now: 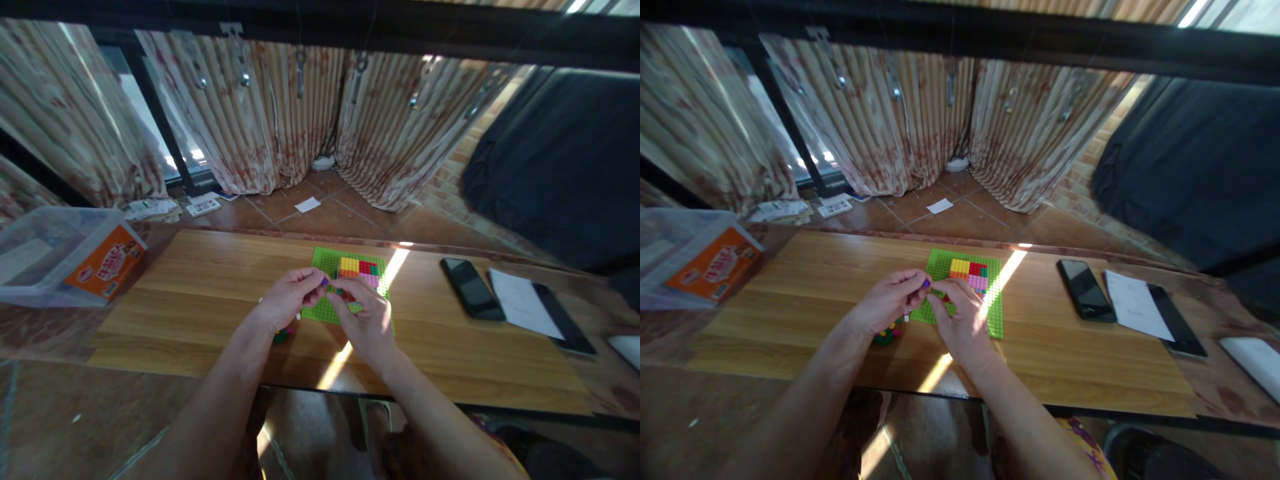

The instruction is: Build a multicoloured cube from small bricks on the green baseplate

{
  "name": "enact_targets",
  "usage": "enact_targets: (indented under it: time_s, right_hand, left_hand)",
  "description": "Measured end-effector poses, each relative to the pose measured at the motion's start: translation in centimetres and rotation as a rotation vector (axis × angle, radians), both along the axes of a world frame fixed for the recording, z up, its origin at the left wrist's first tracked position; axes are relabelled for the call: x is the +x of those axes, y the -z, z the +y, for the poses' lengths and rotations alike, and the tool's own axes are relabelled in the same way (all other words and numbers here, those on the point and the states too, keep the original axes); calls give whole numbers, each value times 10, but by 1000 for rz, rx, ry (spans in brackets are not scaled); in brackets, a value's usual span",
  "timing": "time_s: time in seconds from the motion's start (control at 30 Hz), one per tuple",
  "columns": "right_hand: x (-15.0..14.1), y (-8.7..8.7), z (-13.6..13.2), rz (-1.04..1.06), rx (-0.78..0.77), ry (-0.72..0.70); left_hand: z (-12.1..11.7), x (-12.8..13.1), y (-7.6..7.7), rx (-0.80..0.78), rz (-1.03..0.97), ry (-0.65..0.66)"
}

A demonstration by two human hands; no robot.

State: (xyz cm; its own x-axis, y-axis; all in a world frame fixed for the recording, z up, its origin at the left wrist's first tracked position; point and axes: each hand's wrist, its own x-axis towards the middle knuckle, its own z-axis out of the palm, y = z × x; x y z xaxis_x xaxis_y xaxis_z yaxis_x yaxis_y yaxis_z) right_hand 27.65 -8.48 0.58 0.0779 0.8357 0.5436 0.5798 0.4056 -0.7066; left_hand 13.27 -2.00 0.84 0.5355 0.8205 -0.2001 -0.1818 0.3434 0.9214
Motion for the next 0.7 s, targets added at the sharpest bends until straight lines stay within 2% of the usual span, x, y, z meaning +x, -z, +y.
enact_targets:
  time_s: [0.27,0.47,0.6,0.7]
  right_hand:
    - [9,5,4,7,89,64]
    - [20,3,6,-93,71,78]
    - [41,4,12,-53,24,179]
    - [53,8,15,-36,-29,186]
  left_hand:
    - [-8,21,2,-98,-109,42]
    - [-11,26,2,-33,3,11]
    - [-3,18,3,83,229,-172]
    - [2,13,9,172,359,-313]
